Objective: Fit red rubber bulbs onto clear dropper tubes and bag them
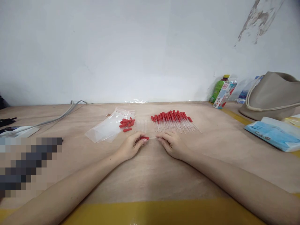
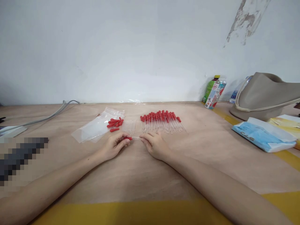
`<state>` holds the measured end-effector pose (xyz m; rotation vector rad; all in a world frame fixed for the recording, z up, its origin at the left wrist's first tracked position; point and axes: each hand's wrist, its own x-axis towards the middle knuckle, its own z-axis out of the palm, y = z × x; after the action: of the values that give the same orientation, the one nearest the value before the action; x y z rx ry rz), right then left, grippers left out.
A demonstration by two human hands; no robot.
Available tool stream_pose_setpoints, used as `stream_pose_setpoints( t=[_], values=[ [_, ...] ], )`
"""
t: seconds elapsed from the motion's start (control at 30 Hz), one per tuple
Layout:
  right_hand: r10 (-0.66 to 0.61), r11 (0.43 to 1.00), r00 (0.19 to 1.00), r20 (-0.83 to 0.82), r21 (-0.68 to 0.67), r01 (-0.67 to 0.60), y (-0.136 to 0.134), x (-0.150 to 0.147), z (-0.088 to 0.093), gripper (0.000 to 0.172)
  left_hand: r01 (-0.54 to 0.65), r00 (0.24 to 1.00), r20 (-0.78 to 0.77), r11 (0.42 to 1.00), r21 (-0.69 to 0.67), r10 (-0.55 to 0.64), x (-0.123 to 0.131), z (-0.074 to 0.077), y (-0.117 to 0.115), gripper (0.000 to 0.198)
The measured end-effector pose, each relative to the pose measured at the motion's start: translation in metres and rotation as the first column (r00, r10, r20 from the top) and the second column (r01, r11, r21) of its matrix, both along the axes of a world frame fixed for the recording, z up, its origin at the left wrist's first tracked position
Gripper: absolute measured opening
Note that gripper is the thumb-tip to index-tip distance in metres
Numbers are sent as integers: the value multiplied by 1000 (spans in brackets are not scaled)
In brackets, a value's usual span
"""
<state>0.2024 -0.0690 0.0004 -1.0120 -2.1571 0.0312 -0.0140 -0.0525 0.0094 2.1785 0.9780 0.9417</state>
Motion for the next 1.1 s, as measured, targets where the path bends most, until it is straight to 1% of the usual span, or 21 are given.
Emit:
stream_pose_setpoints(
  t=[0.07, 0.13, 0.27, 0.4, 0.5, 0.6, 0.8, 0.9, 1.0, 1.1],
  values=[
    [5, 1000, 1000, -3, -11, -5, 1, 0, 0, 23, 41, 995, 90, 997, -72, -34, 1, -4, 1, 20],
    [16, 1000, 1000, -9, -17, -16, 1, 1, 0, 22, 70, 988, 143, 991, -118, -53, 2, -6, 2, 19],
    [47, 999, 999, -17, -3, -47, 3, 2, -2, 21, 73, 990, 134, 982, -175, -49, 3, -8, 2, 19],
    [77, 997, 997, -15, -8, -78, 6, 3, -3, 20, 71, 992, 119, 981, -180, -50, 2, -8, 1, 19],
    [102, 994, 995, -13, -31, -103, 9, 4, -2, 18, 78, 994, 92, 985, -156, -64, 0, -8, -1, 19],
    [103, 994, 994, 25, -34, -103, 10, 5, 0, 17, 76, 996, 54, 989, -127, -70, 0, -8, -2, 18],
    [6, 999, 989, 150, 51, -13, 5, 3, 3, 21, 29, 999, -31, 994, -101, -32, 1, -5, -2, 22],
    [-9, 998, 986, 168, 55, 0, 2, -1, 2, 21, -5, 994, -109, 1000, -19, 3, 1, -4, -3, 22],
    [2, 1000, 985, 173, 8, -3, 0, -4, 3, 23, -6, 986, -165, 996, 88, 21, 1, -3, -4, 19],
    [12, 999, 981, 194, -48, -3, -2, -7, 5, 26, 6, 982, -188, 990, 139, 21, 1, -3, -5, 18]
  ],
)
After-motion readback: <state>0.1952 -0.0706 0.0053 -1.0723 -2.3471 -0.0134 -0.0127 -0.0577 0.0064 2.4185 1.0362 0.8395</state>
